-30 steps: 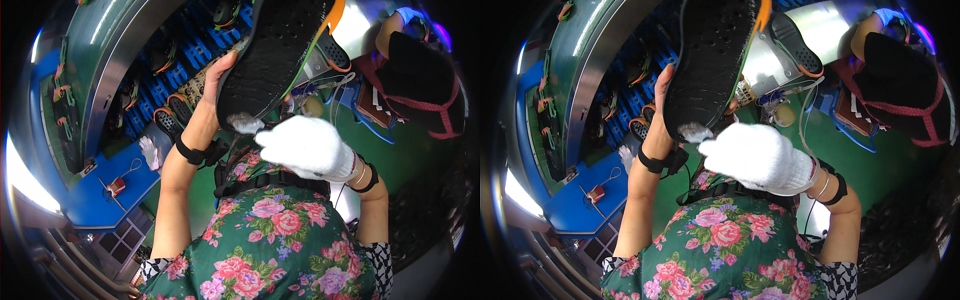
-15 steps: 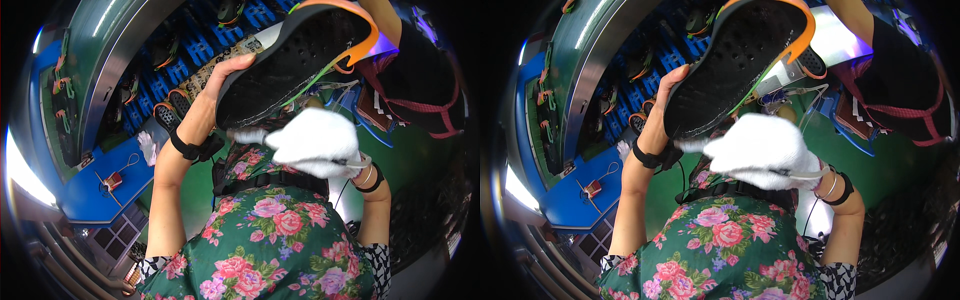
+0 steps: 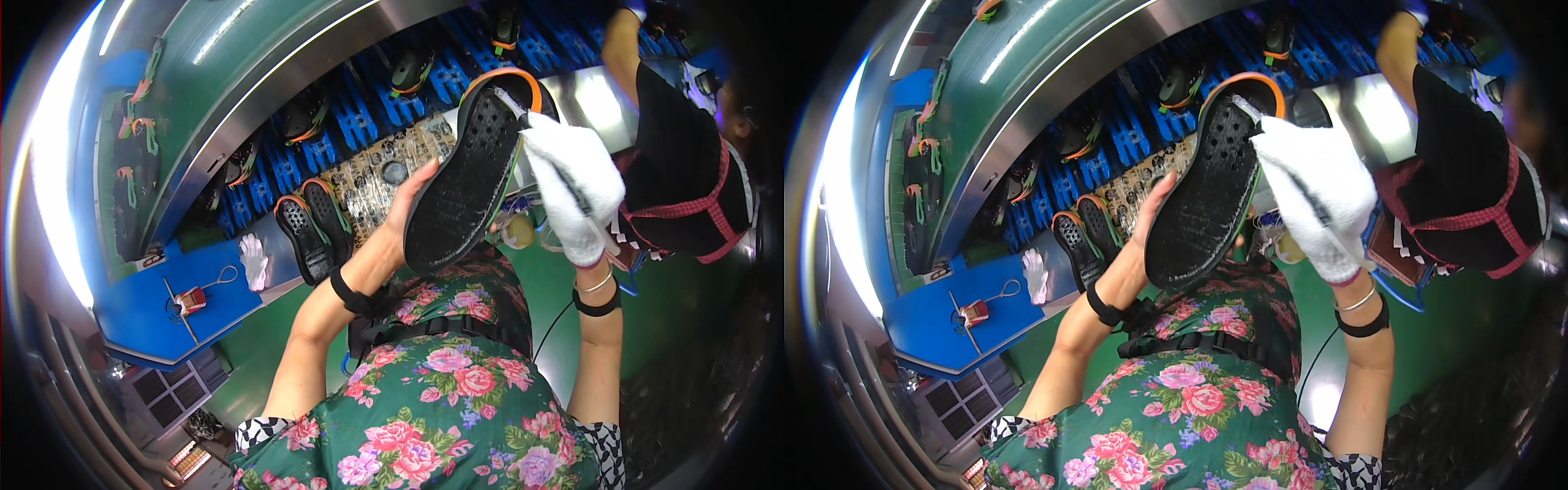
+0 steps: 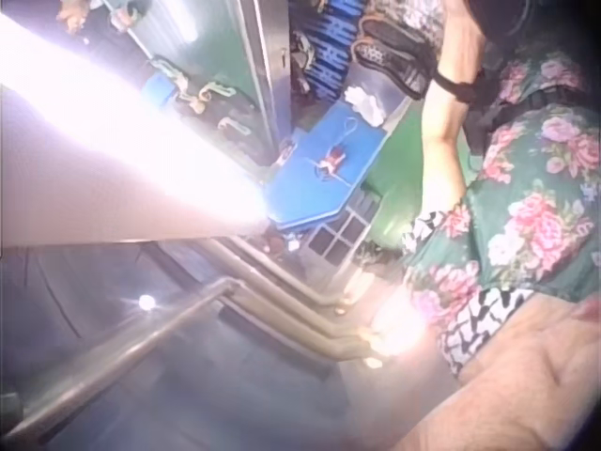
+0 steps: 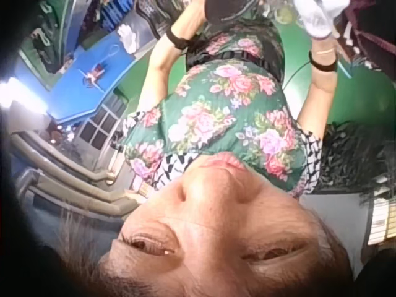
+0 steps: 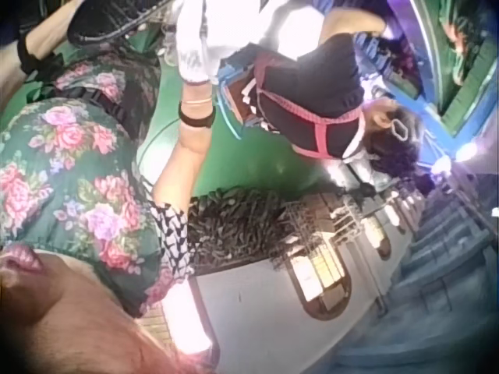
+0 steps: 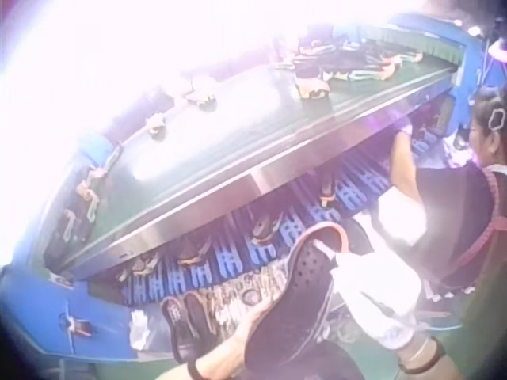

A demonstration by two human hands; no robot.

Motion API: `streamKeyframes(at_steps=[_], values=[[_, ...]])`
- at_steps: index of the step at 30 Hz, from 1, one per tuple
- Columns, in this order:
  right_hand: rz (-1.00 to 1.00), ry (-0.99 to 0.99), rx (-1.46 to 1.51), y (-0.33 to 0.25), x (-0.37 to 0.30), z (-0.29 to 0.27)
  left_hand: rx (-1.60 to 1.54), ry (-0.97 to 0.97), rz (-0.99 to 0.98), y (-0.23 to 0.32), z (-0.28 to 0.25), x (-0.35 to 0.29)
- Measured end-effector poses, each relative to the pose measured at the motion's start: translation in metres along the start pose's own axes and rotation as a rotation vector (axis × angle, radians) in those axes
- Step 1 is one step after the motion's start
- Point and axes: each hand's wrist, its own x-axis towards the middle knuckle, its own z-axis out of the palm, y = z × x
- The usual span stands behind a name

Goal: Apply glue to the edges and bottom of a shoe sole using a brush.

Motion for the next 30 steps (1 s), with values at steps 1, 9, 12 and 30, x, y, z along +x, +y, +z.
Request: streamKeyframes(at_steps=[1,9,12,30], values=[[-0.059,-0.017,-0.073,-0.004,0.004,0.000,0.018,0.043,0.023,-0.003,-0.001,-0.003],[0.548,0.092,0.867,-0.043,-0.026,0.003,0.413,-0.192,0.450,0.034,0.009,-0.068],[0.735,0.147,0.868,-0.028,-0.040,-0.004,0.617,-0.383,0.636,0.090,0.042,-0.095],[1.142,0.540,1.255,-0.005,-0.139,0.008,0.744,0.222,0.378,0.081,-0.047,0.141]])
